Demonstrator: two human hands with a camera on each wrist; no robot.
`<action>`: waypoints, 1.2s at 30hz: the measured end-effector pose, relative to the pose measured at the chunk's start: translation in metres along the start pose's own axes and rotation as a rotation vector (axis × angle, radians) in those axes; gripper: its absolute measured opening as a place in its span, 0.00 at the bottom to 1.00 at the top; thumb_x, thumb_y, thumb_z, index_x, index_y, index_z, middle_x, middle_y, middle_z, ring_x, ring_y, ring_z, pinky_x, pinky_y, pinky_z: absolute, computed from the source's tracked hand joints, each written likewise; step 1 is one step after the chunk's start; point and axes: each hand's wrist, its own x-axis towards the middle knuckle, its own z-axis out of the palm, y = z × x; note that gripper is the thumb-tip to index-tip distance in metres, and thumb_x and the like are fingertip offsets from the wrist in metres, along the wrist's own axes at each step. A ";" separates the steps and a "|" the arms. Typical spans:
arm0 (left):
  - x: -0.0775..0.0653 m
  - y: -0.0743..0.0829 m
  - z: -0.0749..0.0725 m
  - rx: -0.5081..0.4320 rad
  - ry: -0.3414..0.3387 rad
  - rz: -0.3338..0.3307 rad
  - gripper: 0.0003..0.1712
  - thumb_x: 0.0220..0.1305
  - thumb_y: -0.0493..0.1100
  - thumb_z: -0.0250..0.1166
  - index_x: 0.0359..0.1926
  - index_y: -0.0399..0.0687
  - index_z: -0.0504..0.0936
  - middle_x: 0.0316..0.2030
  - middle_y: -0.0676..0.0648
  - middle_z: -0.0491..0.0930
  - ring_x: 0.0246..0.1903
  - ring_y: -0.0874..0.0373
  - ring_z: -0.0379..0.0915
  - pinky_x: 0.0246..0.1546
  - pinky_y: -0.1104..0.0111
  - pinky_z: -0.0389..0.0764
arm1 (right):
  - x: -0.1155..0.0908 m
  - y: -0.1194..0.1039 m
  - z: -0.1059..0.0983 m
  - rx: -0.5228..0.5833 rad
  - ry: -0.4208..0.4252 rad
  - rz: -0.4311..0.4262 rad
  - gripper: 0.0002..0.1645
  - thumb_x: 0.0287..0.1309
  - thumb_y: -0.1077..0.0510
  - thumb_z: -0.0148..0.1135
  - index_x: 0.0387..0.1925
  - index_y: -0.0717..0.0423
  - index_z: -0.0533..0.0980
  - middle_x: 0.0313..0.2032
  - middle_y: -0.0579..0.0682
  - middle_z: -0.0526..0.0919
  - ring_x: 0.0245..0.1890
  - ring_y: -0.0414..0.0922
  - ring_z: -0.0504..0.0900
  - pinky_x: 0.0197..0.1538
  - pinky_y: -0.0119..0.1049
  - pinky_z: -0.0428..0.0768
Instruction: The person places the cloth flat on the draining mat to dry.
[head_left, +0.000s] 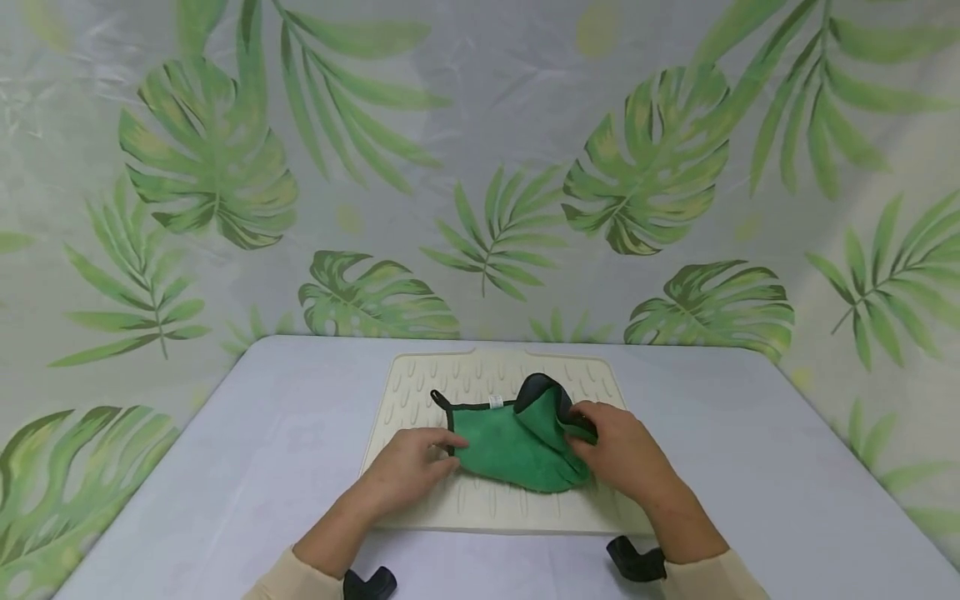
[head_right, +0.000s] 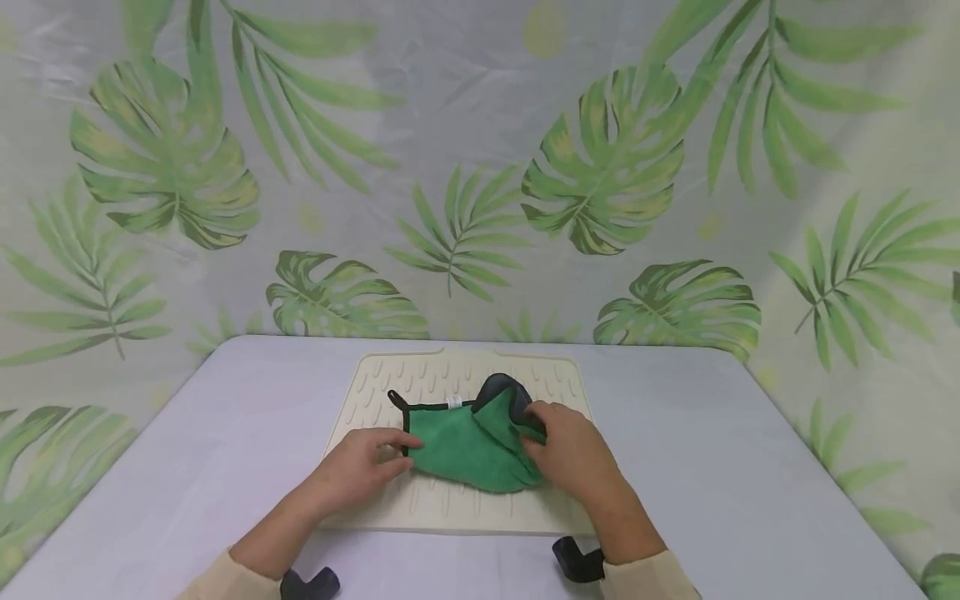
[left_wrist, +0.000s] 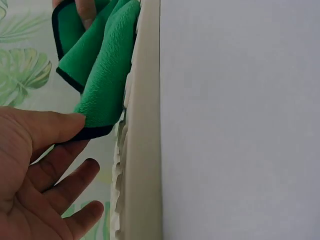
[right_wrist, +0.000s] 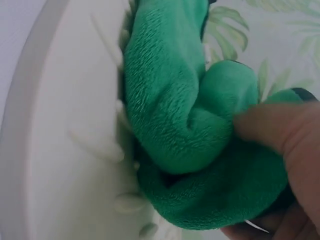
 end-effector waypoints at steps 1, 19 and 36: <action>0.000 0.000 -0.001 0.000 0.016 -0.014 0.13 0.66 0.40 0.69 0.51 0.54 0.88 0.50 0.51 0.88 0.62 0.49 0.78 0.65 0.49 0.77 | 0.000 0.001 0.000 -0.008 0.003 0.015 0.15 0.61 0.59 0.70 0.50 0.53 0.82 0.49 0.54 0.88 0.51 0.56 0.86 0.53 0.54 0.84; 0.001 -0.008 -0.019 -0.003 0.109 -0.142 0.12 0.67 0.39 0.68 0.50 0.58 0.87 0.50 0.49 0.88 0.58 0.48 0.81 0.54 0.53 0.83 | -0.002 0.016 -0.013 -0.010 0.005 0.114 0.28 0.64 0.65 0.61 0.65 0.53 0.71 0.13 0.49 0.71 0.11 0.40 0.65 0.18 0.33 0.67; 0.000 -0.006 -0.015 -0.072 -0.106 0.024 0.12 0.66 0.33 0.63 0.46 0.52 0.87 0.49 0.51 0.83 0.56 0.51 0.78 0.59 0.54 0.80 | -0.003 0.011 -0.009 0.033 -0.098 0.082 0.13 0.67 0.60 0.59 0.49 0.52 0.85 0.55 0.57 0.86 0.61 0.62 0.80 0.60 0.59 0.80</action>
